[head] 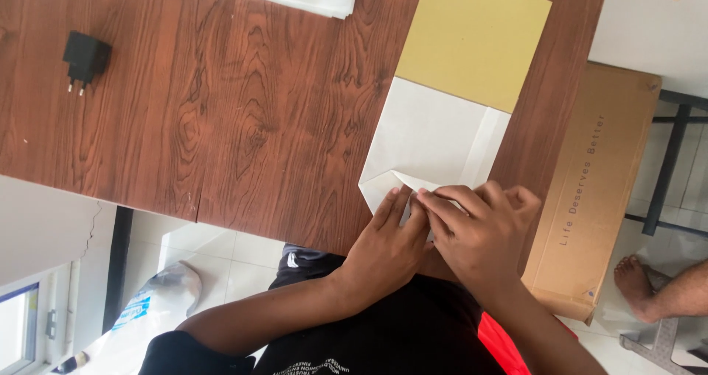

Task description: Folding paper sheets and applying glue to assemble paper bags on a wooden table.

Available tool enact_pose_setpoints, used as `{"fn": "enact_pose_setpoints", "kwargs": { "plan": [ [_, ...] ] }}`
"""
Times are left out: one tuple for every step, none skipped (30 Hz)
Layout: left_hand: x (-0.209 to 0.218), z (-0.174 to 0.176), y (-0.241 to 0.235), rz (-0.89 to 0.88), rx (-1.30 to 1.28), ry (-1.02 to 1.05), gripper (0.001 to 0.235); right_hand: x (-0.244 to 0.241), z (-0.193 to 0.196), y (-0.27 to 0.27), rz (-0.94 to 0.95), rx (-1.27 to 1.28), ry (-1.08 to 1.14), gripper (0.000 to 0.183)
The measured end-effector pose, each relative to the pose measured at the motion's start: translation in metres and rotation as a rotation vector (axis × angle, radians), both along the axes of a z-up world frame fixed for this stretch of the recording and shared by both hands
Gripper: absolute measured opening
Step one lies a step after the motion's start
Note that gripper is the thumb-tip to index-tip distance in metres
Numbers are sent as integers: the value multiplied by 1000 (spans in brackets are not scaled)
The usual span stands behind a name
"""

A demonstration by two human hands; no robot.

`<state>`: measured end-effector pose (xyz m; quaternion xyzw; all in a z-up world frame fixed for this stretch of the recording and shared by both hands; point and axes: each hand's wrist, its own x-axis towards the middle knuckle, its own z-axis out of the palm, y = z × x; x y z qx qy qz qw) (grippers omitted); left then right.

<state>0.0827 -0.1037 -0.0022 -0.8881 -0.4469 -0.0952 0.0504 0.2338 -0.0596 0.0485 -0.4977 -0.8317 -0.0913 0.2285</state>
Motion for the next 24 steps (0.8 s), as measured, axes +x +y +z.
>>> {"fn": "enact_pose_setpoints", "kwargs": {
  "plan": [
    [-1, 1, -2, 6, -2, 0, 55, -2, -4, -4, 6, -2, 0, 15],
    [-2, 2, -4, 28, 15, -24, 55, -3, -7, -8, -21, -1, 47, 14],
    [-2, 3, -6, 44, 33, -49, 55, -4, -10, -13, -54, 1, 93, 14],
    [-3, 6, -7, 44, 32, -48, 55, -5, -14, -14, -55, 1, 94, 14],
    [-4, 8, -8, 73, 62, -36, 50, -6, -18, -16, -68, 5, 108, 14],
    [-5, 11, -9, 102, 92, -23, 46, -7, -21, -19, -82, 9, 122, 15],
    [-6, 12, -9, 101, 94, -23, 46, -7, -24, -21, -83, 10, 123, 15],
    [-7, 13, -9, 100, 67, -94, 45, -8, -27, -22, -92, 30, 136, 15],
    [-8, 14, -9, 100, 39, -165, 44, -9, -30, -24, -100, 48, 148, 16],
    [-10, 15, -10, 100, 40, -165, 44, -10, -30, -25, -99, 49, 148, 16],
    [-11, 16, -10, 92, 63, -180, 38, -11, -30, -27, -97, 49, 152, 16],
    [-12, 17, -10, 83, 85, -195, 34, -12, -30, -27, -95, 49, 155, 16],
    [-13, 17, -10, 81, 87, -196, 34, -12, -31, -28, -97, 51, 155, 16],
    [-15, 16, -11, 73, 73, -222, 34, -12, -32, -29, -100, 53, 163, 14],
    [-16, 16, -11, 64, 57, -249, 33, -12, -33, -29, -104, 55, 171, 13],
    [-17, 17, -12, 60, 58, -250, 33, -11, -34, -30, -107, 56, 170, 13],
    [-19, 17, -12, 51, 58, -271, 34, -11, -35, -30, -101, 43, 187, 12],
    [-20, 18, -11, 41, 57, -292, 35, -11, -37, -30, -95, 30, 205, 11],
    [-21, 17, -14, 39, 58, -292, 35, -10, -38, -31, -96, 32, 205, 11],
    [-21, 15, -16, 26, 35, -339, 35, -10, -40, -33, -103, 12, 221, 11],
    [-22, 13, -16, 13, 15, -384, 36, -10, -43, -32, -109, -4, 239, 11],
    [-24, 11, -15, 11, 20, -382, 36, -11, -44, -31, -110, 1, 241, 11],
    [-25, 10, -16, -1, 1, -424, 31, -12, -45, -33, -117, -17, 248, 11],
    [-26, 9, -16, -13, -17, -466, 27, -12, -46, -34, -123, -35, 255, 10]
  ]
}}
